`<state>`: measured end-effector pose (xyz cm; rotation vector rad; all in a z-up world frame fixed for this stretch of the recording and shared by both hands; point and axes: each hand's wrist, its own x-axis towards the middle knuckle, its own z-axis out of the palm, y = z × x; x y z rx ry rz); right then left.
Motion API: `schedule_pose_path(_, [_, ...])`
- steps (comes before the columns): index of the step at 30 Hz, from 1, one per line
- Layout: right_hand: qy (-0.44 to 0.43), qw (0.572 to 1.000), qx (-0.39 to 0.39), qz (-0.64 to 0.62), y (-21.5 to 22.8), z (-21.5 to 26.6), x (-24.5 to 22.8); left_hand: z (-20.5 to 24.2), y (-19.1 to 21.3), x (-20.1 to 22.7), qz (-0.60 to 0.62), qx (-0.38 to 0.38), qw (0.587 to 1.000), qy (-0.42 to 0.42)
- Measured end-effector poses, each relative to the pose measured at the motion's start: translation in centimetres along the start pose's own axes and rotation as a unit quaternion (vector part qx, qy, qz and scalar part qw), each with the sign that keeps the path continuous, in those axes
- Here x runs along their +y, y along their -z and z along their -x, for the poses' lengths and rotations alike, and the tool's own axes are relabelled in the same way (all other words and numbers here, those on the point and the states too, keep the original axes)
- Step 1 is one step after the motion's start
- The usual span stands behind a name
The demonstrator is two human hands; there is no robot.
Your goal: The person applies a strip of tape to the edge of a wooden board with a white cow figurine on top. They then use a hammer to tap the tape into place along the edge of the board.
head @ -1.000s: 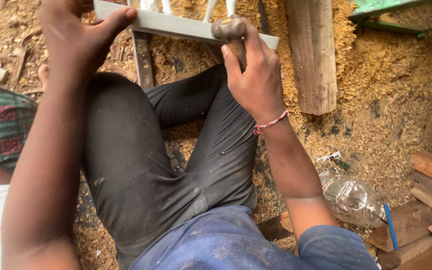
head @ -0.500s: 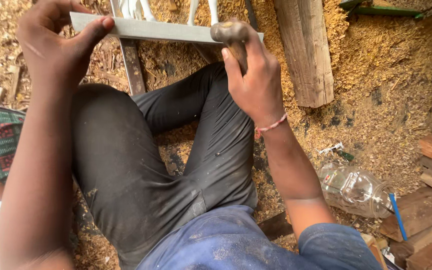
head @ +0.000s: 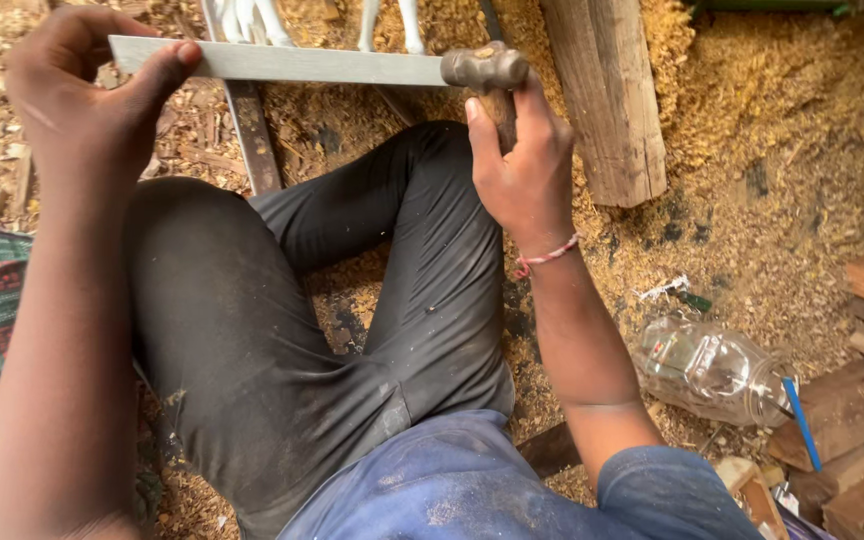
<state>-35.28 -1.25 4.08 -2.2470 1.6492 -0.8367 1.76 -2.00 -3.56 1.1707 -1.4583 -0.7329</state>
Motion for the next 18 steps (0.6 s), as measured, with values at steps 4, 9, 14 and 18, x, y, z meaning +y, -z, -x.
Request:
schedule_pose_path(4, [0.012,1.000,0.012,0.019,0.3,-0.1,0.6,-0.2,0.0,0.2,-0.018,-0.019,0.998,-0.053])
schedule_pose_path(9, [-0.029,0.999,0.015,0.022,0.4,0.0,1.3,-0.4,0.1,1.2,-0.017,-0.011,1.000,0.001])
schedule_pose_path(14, [-0.038,0.998,0.047,0.005,0.9,0.1,1.9,-0.1,0.2,0.6,0.013,-0.024,0.999,-0.017])
schedule_pose_path(18, [-0.034,0.997,0.066,0.010,1.4,0.1,2.1,-0.1,0.4,-0.1,-0.014,-0.039,0.997,-0.069])
